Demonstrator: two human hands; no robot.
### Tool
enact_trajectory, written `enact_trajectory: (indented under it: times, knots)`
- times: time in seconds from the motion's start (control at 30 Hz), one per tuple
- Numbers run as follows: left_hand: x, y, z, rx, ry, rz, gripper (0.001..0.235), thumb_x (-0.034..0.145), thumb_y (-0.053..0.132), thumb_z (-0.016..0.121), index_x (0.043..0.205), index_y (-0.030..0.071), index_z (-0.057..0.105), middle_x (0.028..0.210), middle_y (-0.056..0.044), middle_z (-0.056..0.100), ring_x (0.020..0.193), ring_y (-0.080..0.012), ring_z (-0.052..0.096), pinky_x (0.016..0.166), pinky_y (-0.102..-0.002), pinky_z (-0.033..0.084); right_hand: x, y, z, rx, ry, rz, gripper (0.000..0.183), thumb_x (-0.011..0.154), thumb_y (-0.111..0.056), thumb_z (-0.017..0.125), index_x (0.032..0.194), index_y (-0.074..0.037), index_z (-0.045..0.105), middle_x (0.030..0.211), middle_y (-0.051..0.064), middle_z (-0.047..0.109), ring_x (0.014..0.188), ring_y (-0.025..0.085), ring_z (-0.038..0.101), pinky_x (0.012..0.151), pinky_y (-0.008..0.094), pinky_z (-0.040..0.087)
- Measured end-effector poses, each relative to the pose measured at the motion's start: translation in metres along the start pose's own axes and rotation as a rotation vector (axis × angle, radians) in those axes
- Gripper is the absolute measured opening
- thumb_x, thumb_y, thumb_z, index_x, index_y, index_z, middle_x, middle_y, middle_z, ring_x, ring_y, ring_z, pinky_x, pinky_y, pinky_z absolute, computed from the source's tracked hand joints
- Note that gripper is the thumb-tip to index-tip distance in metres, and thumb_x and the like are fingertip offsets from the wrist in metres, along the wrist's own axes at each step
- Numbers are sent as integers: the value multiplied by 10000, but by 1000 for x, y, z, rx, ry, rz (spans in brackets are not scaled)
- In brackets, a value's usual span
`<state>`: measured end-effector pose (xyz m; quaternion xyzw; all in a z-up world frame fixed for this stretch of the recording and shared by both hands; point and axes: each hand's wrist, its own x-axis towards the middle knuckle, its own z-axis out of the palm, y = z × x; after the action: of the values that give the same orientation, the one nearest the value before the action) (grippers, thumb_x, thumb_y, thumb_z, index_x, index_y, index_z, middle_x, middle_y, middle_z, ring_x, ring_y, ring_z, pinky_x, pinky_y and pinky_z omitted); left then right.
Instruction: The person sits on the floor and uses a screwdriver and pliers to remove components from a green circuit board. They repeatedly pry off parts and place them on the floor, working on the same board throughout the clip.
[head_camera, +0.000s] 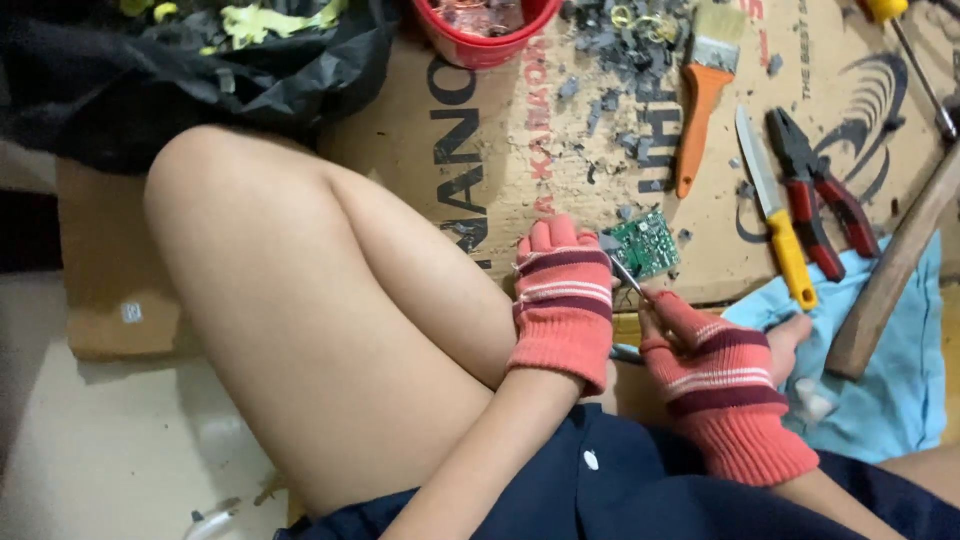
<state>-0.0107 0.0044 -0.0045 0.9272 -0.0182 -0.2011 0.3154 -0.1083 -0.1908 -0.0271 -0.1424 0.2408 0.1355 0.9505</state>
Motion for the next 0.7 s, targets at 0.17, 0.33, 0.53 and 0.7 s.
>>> enact_trajectory:
  times: [0.17,0.33,0.53,0.7]
  knots:
    - [-2,-3,1,54,-4,43,486,781,456,818,1102,104,716,1163,-148,627,1210,-344,558,1090,-472,410,7,30,64,-299,680,-154,1265,713,-852,91,1405,133,481,1476,272,564,1384,279,538,1169,353,424]
    - [1,-1,-15,70,-51,31,486,803,451,809,1138,111,716,1171,-144,634,1216,-350,575,1091,-490,425,6,45,49,-1862,829,-10,457,884,-406,594,1319,-267,624,1259,100,713,1163,238,651,1058,305,468]
    - [36,2,-17,117,-198,15,369,894,431,716,1188,210,729,1023,-112,693,1064,-343,688,942,-548,563,3,19,24,-862,123,1,872,875,-598,266,1466,28,398,1519,228,418,1428,262,379,1226,282,261]
    - [43,1,4,199,-162,127,283,929,375,676,1161,218,721,960,-93,688,997,-333,709,894,-541,590,2,7,7,-38,-337,6,1280,723,-884,238,1505,130,242,1589,312,265,1514,359,268,1260,380,217]
